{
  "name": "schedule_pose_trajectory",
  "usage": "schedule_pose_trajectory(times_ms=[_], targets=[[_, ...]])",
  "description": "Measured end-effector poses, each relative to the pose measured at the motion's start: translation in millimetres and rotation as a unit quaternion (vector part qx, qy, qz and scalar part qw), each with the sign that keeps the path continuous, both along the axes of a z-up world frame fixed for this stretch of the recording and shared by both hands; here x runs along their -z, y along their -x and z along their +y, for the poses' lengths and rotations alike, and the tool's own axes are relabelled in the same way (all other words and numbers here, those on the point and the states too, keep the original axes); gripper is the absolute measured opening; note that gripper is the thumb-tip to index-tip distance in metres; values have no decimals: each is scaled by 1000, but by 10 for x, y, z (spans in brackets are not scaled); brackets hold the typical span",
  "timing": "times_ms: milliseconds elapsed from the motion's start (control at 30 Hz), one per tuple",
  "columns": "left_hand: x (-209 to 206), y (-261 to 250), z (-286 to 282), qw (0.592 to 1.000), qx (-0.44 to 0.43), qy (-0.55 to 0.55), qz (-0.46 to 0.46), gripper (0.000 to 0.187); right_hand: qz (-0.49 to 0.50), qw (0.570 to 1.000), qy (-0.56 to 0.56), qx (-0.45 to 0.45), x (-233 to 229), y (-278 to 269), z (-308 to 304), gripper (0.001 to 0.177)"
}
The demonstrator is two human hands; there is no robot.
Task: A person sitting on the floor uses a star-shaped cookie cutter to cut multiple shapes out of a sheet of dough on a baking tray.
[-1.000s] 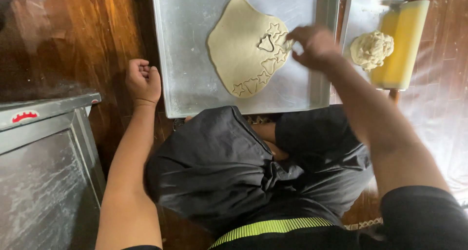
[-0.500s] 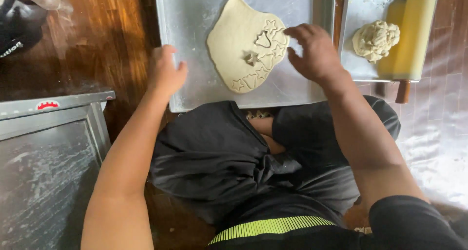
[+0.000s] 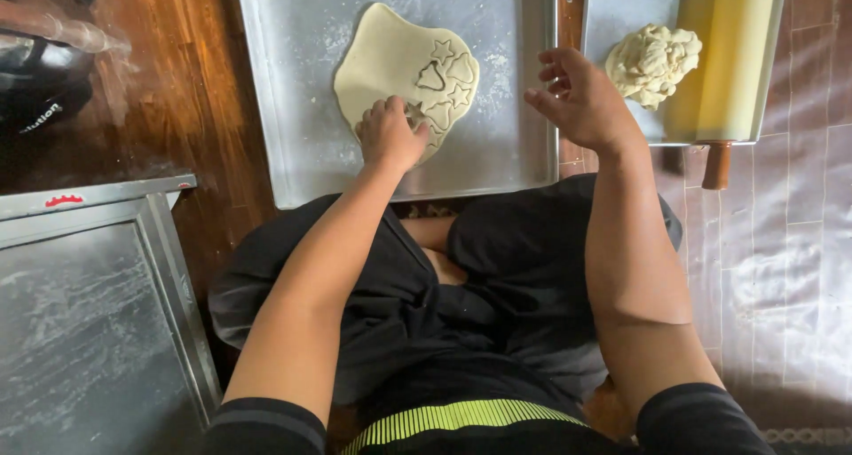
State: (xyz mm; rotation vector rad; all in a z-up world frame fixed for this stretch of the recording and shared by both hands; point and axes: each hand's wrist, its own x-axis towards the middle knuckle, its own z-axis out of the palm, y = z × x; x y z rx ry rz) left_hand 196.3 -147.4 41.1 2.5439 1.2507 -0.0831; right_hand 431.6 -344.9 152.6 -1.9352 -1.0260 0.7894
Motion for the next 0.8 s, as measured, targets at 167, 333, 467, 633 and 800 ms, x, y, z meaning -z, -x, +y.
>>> schedule_pose_trajectory(times_ms=[167, 333, 467, 633, 800], targets=[[112, -17, -48, 998, -7, -57, -20, 37, 20, 997, -74, -18, -16, -52, -4, 48], [101, -35, -35, 987, 4, -121, -101, 25, 36, 995, -91, -33, -57, -81, -13, 50], [177, -99, 20, 986, -25, -126, -110, 27, 37, 994, -101, -33, -69, -83, -10, 50], [131, -83, 35, 985, -17, -120, -120, 27, 32, 995, -89, -40, -88, -65, 21, 50], [148, -96, 27, 982, -19, -136, -129, 30, 24, 995, -80, -49, -111, -75, 70, 51]])
